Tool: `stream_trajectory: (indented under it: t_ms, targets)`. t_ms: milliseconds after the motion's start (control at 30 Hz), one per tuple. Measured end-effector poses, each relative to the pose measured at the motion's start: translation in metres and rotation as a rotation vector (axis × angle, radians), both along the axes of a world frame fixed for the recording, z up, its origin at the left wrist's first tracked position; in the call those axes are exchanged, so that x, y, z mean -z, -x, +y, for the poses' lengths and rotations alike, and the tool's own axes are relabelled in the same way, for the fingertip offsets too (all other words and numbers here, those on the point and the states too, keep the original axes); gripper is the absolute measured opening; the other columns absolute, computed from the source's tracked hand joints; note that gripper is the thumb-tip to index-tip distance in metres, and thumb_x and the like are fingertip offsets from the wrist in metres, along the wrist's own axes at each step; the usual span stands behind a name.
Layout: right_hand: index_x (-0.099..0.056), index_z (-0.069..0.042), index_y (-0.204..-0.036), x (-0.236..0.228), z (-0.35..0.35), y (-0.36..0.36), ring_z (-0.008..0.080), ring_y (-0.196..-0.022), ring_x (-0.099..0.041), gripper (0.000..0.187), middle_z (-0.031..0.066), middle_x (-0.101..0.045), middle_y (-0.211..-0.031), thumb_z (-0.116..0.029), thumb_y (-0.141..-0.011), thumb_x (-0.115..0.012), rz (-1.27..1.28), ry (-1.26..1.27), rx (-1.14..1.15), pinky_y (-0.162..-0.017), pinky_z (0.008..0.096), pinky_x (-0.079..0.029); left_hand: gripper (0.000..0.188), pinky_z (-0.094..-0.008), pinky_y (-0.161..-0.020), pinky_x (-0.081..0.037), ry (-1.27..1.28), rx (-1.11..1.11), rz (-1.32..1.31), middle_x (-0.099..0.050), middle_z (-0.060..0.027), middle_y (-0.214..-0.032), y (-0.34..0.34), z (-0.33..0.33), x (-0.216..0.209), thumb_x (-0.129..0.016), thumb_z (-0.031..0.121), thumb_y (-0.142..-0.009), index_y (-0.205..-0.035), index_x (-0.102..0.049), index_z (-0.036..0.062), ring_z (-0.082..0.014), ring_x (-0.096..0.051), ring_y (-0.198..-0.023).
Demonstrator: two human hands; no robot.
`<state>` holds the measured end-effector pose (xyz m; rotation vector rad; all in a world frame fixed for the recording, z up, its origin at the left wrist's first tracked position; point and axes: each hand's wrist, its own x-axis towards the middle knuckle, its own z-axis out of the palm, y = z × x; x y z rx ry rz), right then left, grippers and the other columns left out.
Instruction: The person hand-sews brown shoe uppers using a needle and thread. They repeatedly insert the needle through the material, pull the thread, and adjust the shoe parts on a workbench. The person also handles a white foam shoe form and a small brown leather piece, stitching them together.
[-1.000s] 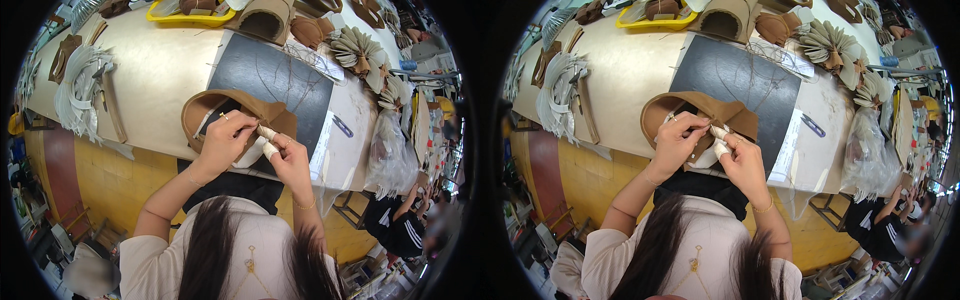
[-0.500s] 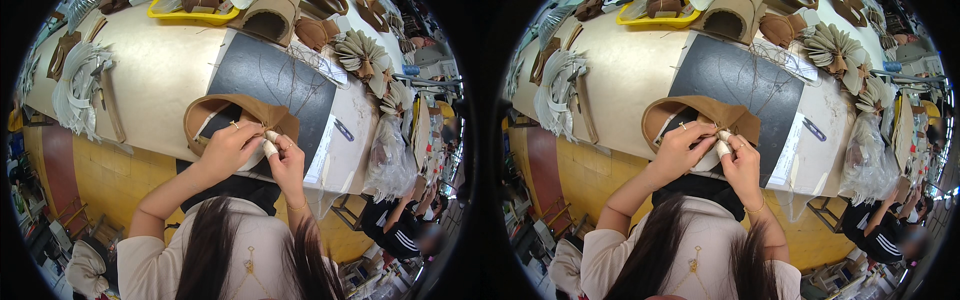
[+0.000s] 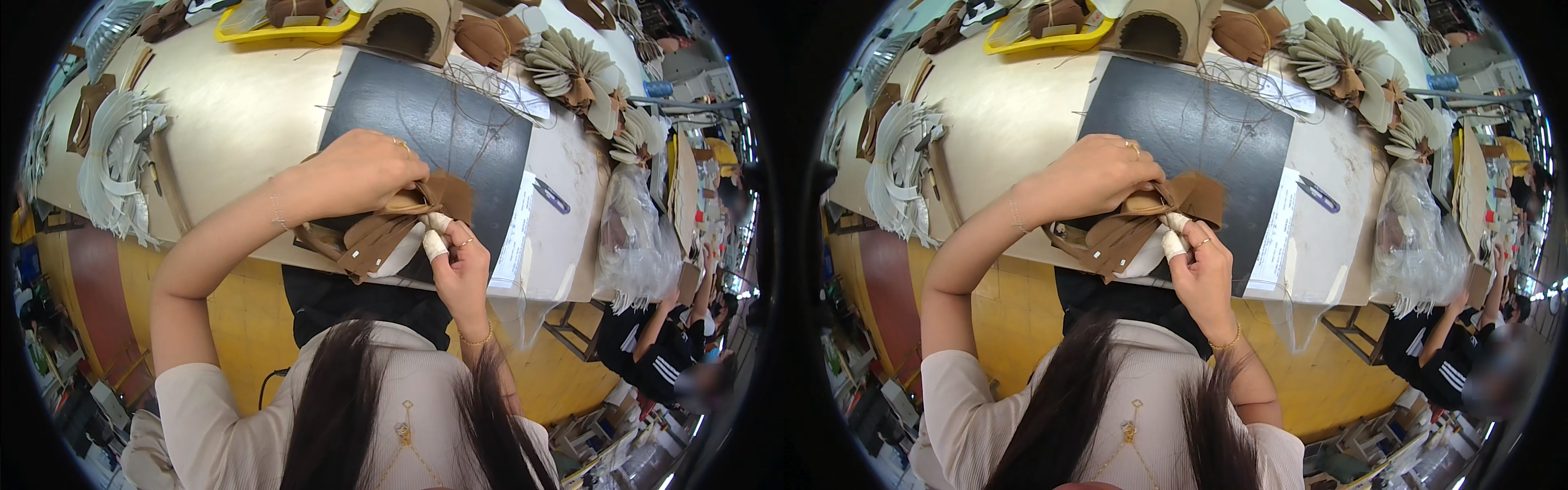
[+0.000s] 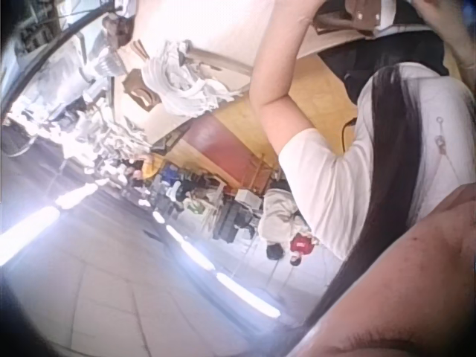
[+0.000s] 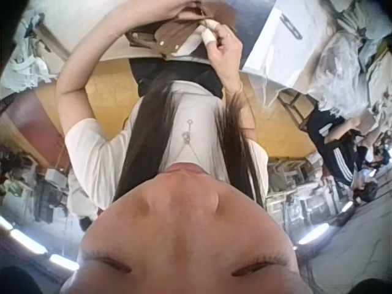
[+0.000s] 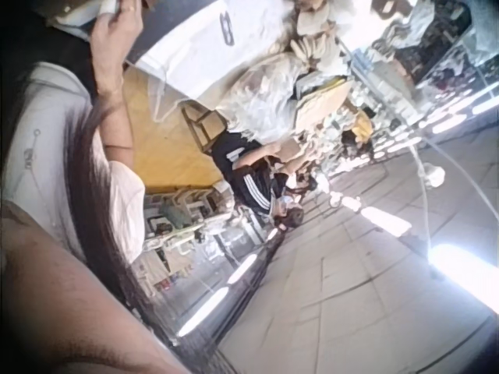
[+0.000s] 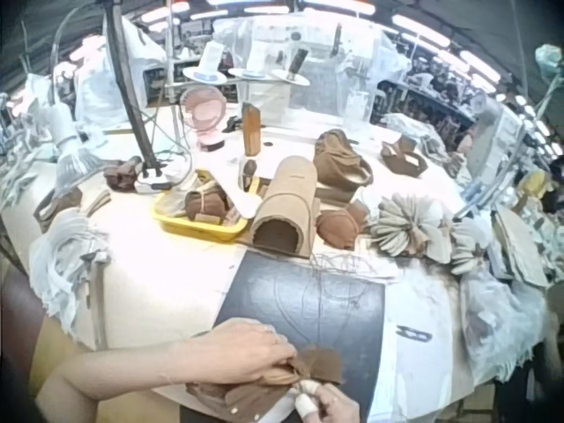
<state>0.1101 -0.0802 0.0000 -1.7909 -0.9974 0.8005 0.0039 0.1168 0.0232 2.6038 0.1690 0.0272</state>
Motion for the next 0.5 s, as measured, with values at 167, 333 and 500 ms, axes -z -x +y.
stream_trajectory:
  t_ms: [167,333,500]
  targets:
    - [-0.063,0.005,-0.109,-0.01,-0.009,0.001,0.003,-0.065,-0.046,0.025,-0.0001,-0.055,-0.08,0.005,-0.084,-0.059,0.047,0.014,0.054,-0.056,0.0186,-0.039,0.015,-0.0392,-0.074,-0.047,0.11,-0.051,0.068,-0.066,-0.0107,-0.084,-0.001,-0.01,-0.016,-0.059,0.016,-0.086,-0.093,-0.065,0.005,-0.0313,-0.061,-0.079]
    - [-0.063,0.004,-0.106,-0.015,-0.013,0.001,0.0057,-0.056,-0.043,0.025,0.0026,-0.053,-0.074,0.004,-0.081,-0.061,0.052,0.003,0.066,-0.05,0.0211,-0.037,0.015,-0.0405,-0.074,-0.047,0.258,-0.101,0.055,-0.065,-0.0135,-0.083,-0.002,-0.018,-0.021,-0.059,0.015,-0.086,-0.092,-0.064,0.0028,-0.0338,-0.061,-0.08]
    - [-0.062,0.005,-0.103,-0.021,-0.012,-0.002,0.0088,-0.05,-0.043,0.025,0.0057,-0.051,-0.07,0.003,-0.078,-0.062,-0.025,-0.012,0.024,-0.048,0.0233,-0.037,0.015,-0.0416,-0.073,-0.047,0.317,-0.117,0.031,-0.065,-0.0156,-0.082,-0.003,-0.019,-0.02,-0.059,0.014,-0.086,-0.09,-0.063,0.0005,-0.0353,-0.061,-0.08]
